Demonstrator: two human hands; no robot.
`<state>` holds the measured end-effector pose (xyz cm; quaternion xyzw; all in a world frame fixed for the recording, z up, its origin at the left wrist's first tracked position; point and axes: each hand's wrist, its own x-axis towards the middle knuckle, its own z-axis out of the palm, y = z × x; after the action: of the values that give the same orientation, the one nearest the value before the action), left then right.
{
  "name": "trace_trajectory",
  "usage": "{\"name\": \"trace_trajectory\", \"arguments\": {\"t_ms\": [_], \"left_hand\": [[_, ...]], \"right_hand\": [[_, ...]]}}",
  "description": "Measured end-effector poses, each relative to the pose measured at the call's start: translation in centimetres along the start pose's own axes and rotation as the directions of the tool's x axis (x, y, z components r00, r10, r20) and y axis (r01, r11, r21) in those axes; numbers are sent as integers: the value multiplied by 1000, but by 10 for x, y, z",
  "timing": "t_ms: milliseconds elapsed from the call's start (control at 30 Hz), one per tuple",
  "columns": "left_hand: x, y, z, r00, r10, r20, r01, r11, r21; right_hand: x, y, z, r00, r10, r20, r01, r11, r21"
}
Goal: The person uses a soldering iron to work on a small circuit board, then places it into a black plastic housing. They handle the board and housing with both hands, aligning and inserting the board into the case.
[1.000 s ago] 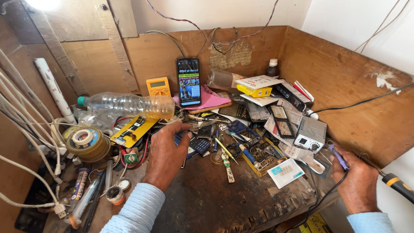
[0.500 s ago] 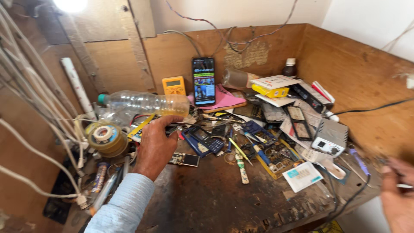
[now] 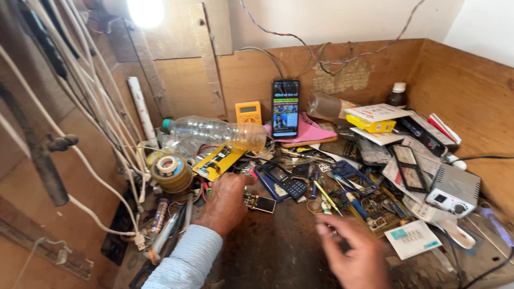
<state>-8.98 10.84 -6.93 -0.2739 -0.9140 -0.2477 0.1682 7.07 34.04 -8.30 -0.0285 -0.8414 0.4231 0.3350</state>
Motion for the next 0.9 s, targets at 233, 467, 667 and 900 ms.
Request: {"name": "trace_trajectory", "arguments": {"t_ms": [233,467,667,900], "left_hand": [[1,4,-11,994,86,75,-88,996,29],[4,-7,-11,985,131,114,-138,988,65],[9,-19,-3,978,89,190,-115,985,127],[3,-20,1,971,94,218,-123,985,124]], "right_hand": [[27,-26,61,973,-42,227,27,997,68],[46,-24,84,953,-285,102,289,957,-31],[46,-20,91,947,-278,163,290,956,-52],[37,-16,90,933,-326,155,339,938,-68]]}}
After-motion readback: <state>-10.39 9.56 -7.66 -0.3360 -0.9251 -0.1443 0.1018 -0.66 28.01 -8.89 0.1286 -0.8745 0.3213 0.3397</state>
